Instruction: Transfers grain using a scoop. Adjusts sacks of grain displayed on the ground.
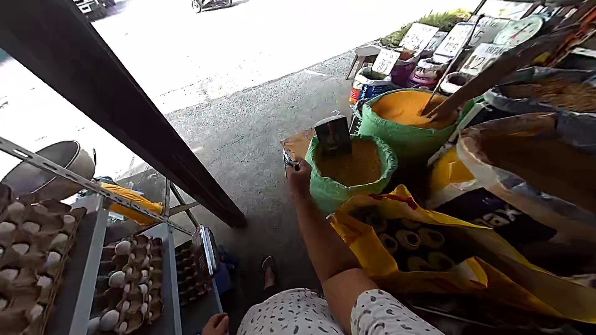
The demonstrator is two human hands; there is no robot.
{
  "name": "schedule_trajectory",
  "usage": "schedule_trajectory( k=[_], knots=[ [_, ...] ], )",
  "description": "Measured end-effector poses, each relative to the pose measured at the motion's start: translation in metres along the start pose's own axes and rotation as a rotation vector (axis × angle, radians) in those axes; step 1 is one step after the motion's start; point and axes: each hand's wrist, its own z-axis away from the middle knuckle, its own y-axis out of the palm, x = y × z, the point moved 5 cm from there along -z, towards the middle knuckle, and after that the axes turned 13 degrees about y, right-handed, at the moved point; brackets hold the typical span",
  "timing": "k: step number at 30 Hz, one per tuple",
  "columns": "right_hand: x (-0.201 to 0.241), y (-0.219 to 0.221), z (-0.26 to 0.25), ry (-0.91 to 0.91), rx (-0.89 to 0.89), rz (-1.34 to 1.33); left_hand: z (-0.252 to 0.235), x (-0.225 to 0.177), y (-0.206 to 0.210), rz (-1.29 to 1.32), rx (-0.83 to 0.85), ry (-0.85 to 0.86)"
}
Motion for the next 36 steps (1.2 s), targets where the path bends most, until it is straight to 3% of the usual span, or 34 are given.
schedule_trajectory(
  k=[4, 8, 12, 15, 19, 24, 28, 31, 36],
  knots=[
    [-0.003, -0.005, -0.081, 0.096, -0.296, -0.121, -0.117, -0.086, -0.017, -0.215, 0.204, 0.143],
    [0.008, -0.028, -0.142, 0.180, -0.514, 0.140, -0.215, -0.217, 0.000, -0.353, 0.403, 0.330],
    [0.011, -0.040, -0.203, 0.234, -0.492, 0.413, -0.276, -0.352, 0.039, -0.400, 0.570, 0.497],
    [0.012, -0.037, -0.236, 0.282, -0.463, 0.482, -0.314, -0.426, 0.081, -0.407, 0.693, 0.565],
    [0.016, -0.029, -0.263, 0.094, -0.561, 0.470, -0.367, -0.489, 0.128, -0.351, 0.802, 0.598],
    [0.017, -0.058, -0.269, 0.236, -0.673, 0.044, -0.423, -0.540, 0.143, -0.424, 0.920, 0.594],
    [0.058, -0.103, -0.250, 0.247, -0.794, -0.225, -0.471, -0.585, 0.152, -0.401, 0.908, 0.589],
    [0.076, -0.121, -0.234, 0.129, -0.885, -0.270, -0.513, -0.615, 0.175, -0.415, 0.932, 0.581],
    [0.072, -0.121, -0.208, -0.064, -1.115, -0.425, -0.620, -0.642, 0.249, -0.686, 1.059, 0.592]
  ],
)
